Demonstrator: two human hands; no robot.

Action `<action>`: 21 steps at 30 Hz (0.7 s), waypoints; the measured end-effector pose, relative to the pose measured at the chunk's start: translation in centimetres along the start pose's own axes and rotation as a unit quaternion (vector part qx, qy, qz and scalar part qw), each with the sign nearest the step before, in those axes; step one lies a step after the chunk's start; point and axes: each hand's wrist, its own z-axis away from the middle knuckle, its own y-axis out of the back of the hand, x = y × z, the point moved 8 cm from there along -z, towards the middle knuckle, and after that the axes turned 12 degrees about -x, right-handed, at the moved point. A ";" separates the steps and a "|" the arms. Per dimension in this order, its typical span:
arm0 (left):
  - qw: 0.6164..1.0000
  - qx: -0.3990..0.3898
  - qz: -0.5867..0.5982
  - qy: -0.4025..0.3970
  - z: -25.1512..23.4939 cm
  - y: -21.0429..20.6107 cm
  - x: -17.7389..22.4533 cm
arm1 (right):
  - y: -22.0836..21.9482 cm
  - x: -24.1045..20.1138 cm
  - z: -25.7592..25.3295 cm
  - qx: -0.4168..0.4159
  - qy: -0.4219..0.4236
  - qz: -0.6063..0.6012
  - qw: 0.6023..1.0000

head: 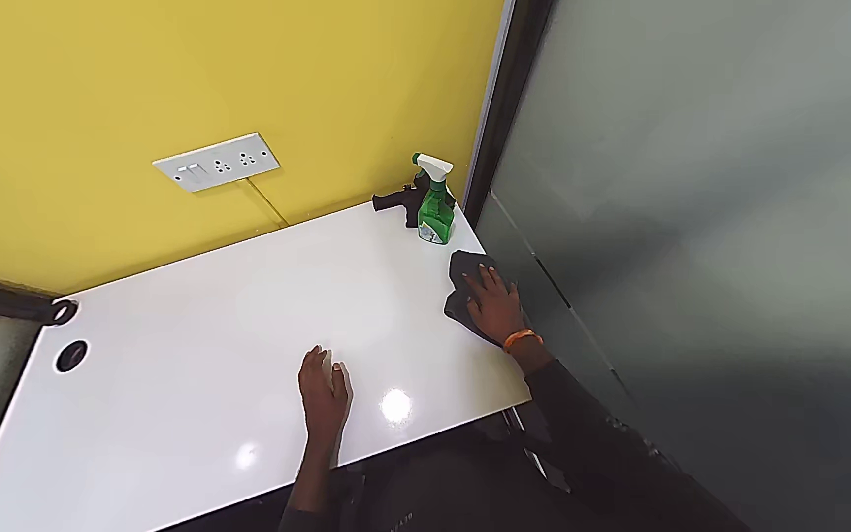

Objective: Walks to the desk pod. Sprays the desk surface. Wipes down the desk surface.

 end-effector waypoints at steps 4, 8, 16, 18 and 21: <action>1.000 -0.006 -0.009 0.004 -0.1 0.0 0.0 | -1.7 0.9 4.6 0.035 0.006 0.014 0.999; 1.000 -0.011 -0.019 0.009 -0.3 -0.2 0.1 | -2.9 1.6 8.3 0.027 -0.007 0.017 0.999; 0.999 -0.011 -0.026 0.029 -0.7 -0.2 0.3 | -2.6 1.2 7.0 0.029 0.009 0.034 0.999; 0.999 -0.008 -0.029 0.027 -0.8 -0.3 0.3 | -2.0 1.1 5.7 0.014 0.025 0.033 0.999; 0.999 -0.009 -0.032 0.025 -0.7 -0.3 0.3 | -1.1 0.9 3.3 -0.007 0.040 0.029 0.999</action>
